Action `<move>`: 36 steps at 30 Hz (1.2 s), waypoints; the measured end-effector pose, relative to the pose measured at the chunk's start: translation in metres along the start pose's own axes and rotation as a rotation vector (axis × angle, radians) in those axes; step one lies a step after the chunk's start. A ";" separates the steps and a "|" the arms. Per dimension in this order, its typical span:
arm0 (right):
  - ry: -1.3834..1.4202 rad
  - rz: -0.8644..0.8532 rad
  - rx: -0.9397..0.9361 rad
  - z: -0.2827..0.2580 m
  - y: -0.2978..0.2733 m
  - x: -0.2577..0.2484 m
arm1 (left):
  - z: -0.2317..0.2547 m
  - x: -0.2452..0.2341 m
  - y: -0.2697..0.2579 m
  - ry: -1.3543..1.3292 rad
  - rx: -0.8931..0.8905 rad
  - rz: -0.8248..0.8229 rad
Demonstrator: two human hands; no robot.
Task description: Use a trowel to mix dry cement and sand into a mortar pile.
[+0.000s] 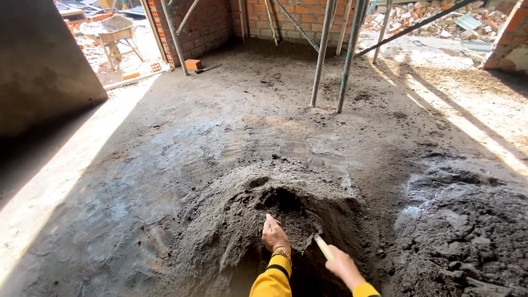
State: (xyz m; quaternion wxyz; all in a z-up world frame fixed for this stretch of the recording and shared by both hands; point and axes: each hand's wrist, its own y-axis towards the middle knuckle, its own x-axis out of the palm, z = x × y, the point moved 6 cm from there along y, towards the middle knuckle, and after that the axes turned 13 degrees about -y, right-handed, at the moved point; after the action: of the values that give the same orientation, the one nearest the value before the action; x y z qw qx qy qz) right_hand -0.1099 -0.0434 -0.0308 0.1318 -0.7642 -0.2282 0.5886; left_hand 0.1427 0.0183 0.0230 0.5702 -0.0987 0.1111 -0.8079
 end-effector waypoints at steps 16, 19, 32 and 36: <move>-0.200 0.164 -0.132 -0.012 -0.065 -0.073 | -0.005 0.045 -0.043 0.198 0.091 -0.196; -0.489 0.781 -0.393 -0.015 -0.083 -0.108 | -0.005 0.049 -0.052 0.171 0.124 -0.179; 0.112 0.537 0.114 0.126 -0.003 -0.059 | -0.056 0.103 -0.124 0.194 -0.027 -0.505; 0.065 0.095 0.375 0.163 0.033 0.003 | -0.065 0.107 -0.138 0.276 -0.035 -0.598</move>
State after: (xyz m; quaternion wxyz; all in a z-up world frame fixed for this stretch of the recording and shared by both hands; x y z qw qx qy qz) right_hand -0.2592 -0.0814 -0.0926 0.2515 -0.7547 -0.0738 0.6015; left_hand -0.0353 -0.0335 0.0043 0.2857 -0.0266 0.1674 -0.9432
